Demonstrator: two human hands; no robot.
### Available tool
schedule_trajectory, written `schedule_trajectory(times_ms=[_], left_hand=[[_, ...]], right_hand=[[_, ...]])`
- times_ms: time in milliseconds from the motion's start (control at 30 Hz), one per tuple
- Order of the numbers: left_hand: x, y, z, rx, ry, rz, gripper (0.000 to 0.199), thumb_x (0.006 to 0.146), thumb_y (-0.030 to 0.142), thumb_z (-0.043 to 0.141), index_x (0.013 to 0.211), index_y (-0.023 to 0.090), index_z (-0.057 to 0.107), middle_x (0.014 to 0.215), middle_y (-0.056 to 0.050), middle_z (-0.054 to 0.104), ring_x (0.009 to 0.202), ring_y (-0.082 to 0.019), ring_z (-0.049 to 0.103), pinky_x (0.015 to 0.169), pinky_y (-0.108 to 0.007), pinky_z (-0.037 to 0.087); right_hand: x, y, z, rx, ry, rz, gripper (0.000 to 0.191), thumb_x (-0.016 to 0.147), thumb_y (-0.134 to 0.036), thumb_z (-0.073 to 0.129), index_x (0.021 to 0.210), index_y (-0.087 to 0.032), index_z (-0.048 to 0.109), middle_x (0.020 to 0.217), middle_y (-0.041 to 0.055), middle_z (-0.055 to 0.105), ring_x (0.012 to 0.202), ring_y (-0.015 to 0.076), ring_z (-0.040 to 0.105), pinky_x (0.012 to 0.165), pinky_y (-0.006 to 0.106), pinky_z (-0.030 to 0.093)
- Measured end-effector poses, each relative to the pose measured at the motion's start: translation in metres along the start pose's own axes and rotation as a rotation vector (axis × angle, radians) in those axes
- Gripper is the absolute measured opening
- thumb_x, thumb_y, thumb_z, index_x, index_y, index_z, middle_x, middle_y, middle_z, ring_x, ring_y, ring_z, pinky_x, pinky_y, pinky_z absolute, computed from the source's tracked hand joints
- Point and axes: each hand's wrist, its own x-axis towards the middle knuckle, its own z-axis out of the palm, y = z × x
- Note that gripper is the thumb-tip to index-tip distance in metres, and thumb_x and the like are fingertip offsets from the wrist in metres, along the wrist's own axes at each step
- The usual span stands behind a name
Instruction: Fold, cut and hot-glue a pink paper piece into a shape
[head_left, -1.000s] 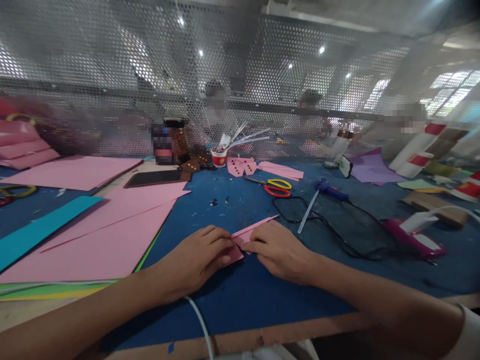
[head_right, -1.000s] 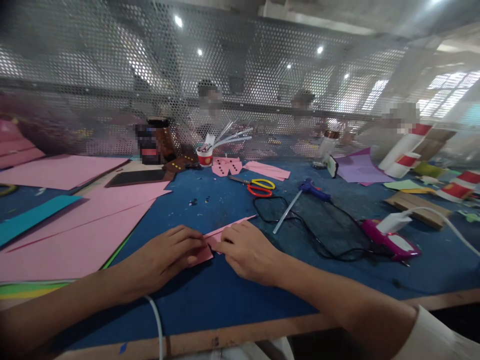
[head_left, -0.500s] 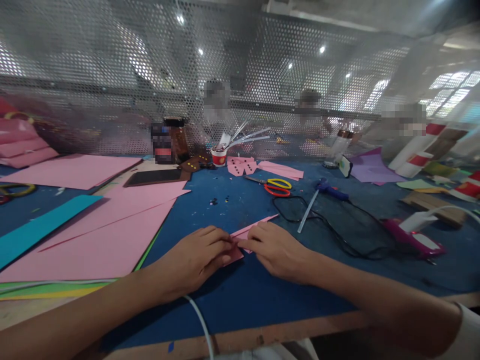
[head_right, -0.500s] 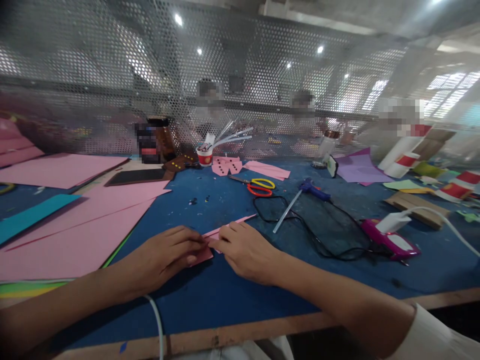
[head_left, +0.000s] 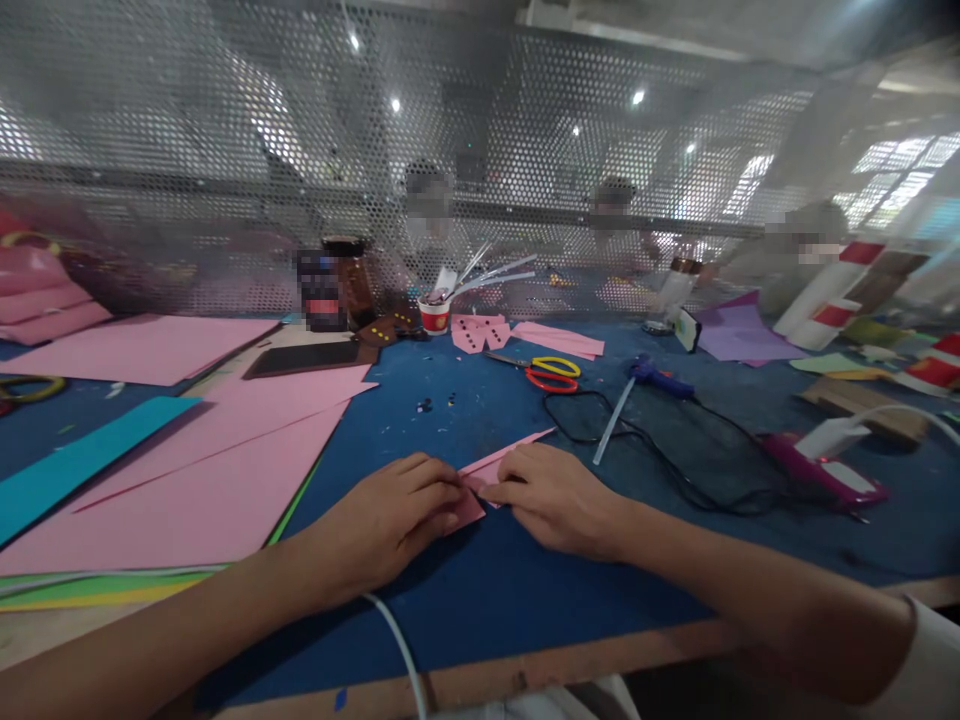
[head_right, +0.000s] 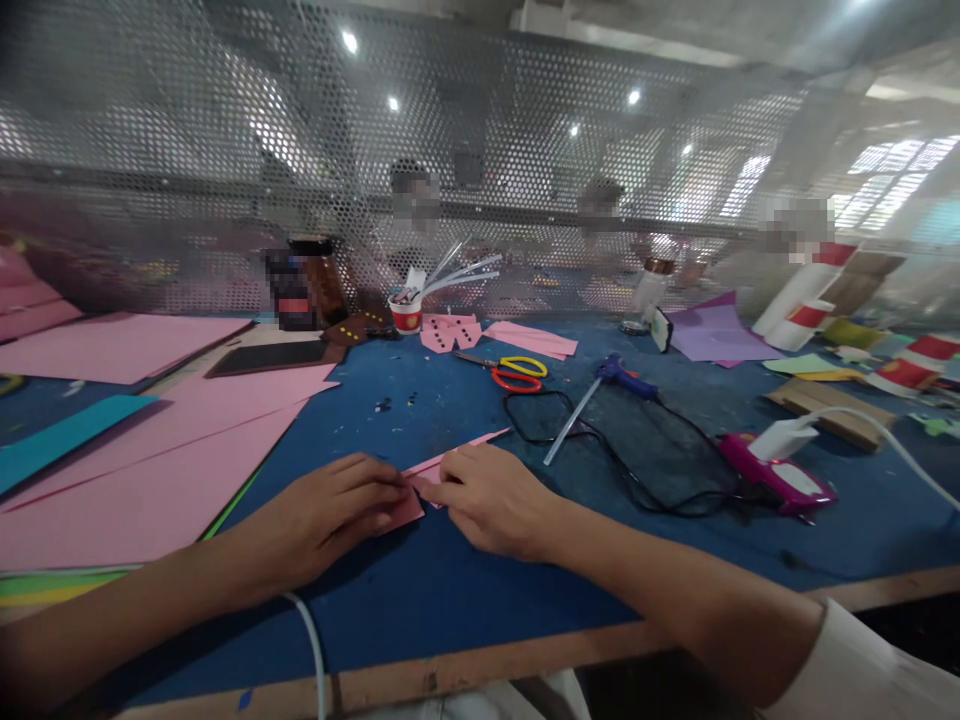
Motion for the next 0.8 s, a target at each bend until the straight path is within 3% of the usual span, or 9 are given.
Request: schedule_trajectory(times_ms=[167, 633, 800], left_hand=[[0.0001, 0.0009, -0.0023, -0.002, -0.004, 0.030, 0.023, 0.100, 0.027, 0.050, 0.120, 0.021, 0.061, 0.125, -0.007, 0.062, 0.111, -0.020, 0.055, 0.095, -0.036, 0.046], [-0.0017, 0.0039, -0.0048, -0.007, -0.014, 0.016, 0.025, 0.097, 0.028, 0.057, 0.121, 0.023, 0.060, 0.128, -0.007, 0.061, 0.115, -0.021, 0.054, 0.097, -0.037, 0.046], [-0.0019, 0.0027, -0.0037, 0.001, -0.014, 0.013, 0.027, 0.097, 0.029, 0.057, 0.123, 0.023, 0.059, 0.127, -0.007, 0.061, 0.115, -0.021, 0.054, 0.097, -0.037, 0.046]], right_hand=[[-0.0081, 0.0025, -0.0016, 0.051, 0.082, -0.023, 0.020, 0.089, -0.011, 0.053, 0.100, -0.018, 0.068, 0.094, 0.0061, 0.065, 0.088, 0.0192, 0.057, 0.080, 0.032, 0.045], [-0.0069, -0.0029, -0.0074, 0.085, 0.064, 0.033, 0.022, 0.087, -0.009, 0.049, 0.098, -0.015, 0.068, 0.095, 0.0074, 0.066, 0.089, 0.0200, 0.058, 0.081, 0.033, 0.047], [-0.0057, -0.0025, -0.0066, 0.073, 0.008, 0.011, 0.030, 0.087, -0.009, 0.050, 0.113, -0.016, 0.065, 0.100, 0.0079, 0.064, 0.092, 0.0207, 0.055, 0.084, 0.034, 0.046]])
